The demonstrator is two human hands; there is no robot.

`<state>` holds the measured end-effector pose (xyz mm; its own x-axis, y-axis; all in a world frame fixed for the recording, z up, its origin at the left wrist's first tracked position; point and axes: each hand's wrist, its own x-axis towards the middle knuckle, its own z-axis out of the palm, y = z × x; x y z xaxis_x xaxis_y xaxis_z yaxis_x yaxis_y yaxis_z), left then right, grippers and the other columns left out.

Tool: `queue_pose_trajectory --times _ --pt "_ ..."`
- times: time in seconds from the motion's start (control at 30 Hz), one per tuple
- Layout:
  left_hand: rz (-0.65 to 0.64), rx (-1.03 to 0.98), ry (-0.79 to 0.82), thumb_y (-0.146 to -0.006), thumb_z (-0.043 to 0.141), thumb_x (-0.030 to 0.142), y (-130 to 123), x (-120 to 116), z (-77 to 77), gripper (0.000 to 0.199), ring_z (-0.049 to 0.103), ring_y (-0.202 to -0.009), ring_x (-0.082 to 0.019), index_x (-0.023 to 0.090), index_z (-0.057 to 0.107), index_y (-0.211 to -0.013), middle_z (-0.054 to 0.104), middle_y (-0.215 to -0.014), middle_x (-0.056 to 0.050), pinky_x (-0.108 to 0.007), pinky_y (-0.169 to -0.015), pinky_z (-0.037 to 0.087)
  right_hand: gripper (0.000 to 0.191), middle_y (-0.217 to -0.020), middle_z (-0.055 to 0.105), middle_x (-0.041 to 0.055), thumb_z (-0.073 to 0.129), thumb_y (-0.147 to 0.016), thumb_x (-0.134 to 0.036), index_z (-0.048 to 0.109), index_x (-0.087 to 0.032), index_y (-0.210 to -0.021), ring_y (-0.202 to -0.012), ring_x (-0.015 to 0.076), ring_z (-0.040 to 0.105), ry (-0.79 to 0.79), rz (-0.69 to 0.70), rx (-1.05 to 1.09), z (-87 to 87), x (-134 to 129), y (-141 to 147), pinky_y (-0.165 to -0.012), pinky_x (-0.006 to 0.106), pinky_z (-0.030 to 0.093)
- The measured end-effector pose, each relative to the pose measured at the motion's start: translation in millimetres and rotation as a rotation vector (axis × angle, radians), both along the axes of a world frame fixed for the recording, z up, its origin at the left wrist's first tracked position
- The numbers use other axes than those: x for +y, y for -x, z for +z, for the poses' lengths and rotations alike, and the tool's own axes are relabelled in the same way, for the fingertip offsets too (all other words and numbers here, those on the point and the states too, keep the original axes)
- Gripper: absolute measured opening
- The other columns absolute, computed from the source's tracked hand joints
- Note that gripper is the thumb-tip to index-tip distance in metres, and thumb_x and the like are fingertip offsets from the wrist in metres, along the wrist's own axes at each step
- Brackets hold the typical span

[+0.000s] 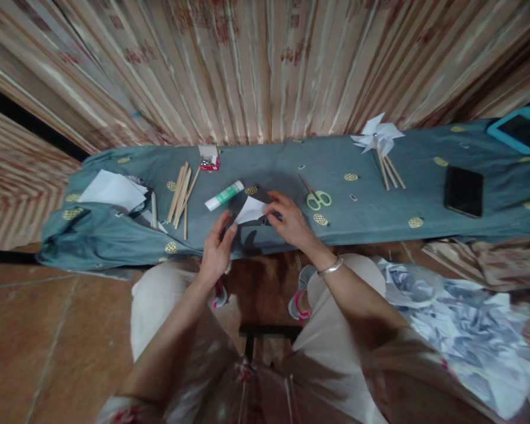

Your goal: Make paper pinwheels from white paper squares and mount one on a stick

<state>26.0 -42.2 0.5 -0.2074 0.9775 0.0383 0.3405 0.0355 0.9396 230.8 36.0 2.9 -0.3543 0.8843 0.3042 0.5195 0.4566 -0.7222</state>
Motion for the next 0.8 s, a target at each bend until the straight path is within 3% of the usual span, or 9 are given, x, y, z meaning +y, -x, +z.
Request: queue_pose_trajectory --times 0.17,0.37,0.53,0.8 --pt "-0.038 -0.237 0.081 -0.069 0.073 0.068 1 25 12.8 0.080 0.056 -0.131 -0.032 0.014 0.065 -0.128 0.062 -0.139 -0.015 -0.046 -0.113 0.042 0.018 -0.144 0.056 0.0096 0.056 -0.084 -0.015 0.070 -0.022 -0.092 -0.132 0.0227 0.054 -0.018 -0.021 0.050 4.3 4 9 -0.114 0.045 0.040" --pt "-0.092 -0.389 0.279 -0.056 0.079 0.073 -1 57 24.9 0.068 0.075 -0.088 -0.030 0.013 0.075 -0.087 0.079 -0.089 -0.013 -0.042 -0.090 0.058 0.016 -0.144 0.057 0.0072 0.057 -0.086 -0.018 0.071 -0.024 -0.092 -0.131 0.0215 0.055 -0.011 -0.065 0.168 -0.7 12 11 -0.114 0.043 0.042" --pt "-0.145 -0.387 0.327 -0.050 0.084 0.069 -2 75 22.5 0.062 0.075 -0.071 -0.025 0.014 0.073 -0.077 0.078 -0.079 -0.011 -0.034 -0.070 0.060 0.014 -0.143 0.058 0.0077 0.059 -0.086 -0.022 0.071 -0.024 -0.092 -0.130 0.0204 0.056 0.005 -0.106 0.192 -4.6 19 8 -0.114 0.043 0.042" --pt "-0.214 -0.387 0.397 -0.049 0.086 0.065 0 87 16.5 0.057 0.069 -0.054 -0.018 0.014 0.070 -0.070 0.074 -0.067 -0.008 -0.029 -0.057 0.058 0.014 -0.142 0.059 0.0069 0.058 -0.087 -0.024 0.071 -0.025 -0.092 -0.131 0.0203 0.056 0.005 -0.133 0.177 -4.5 21 7 -0.113 0.043 0.043"
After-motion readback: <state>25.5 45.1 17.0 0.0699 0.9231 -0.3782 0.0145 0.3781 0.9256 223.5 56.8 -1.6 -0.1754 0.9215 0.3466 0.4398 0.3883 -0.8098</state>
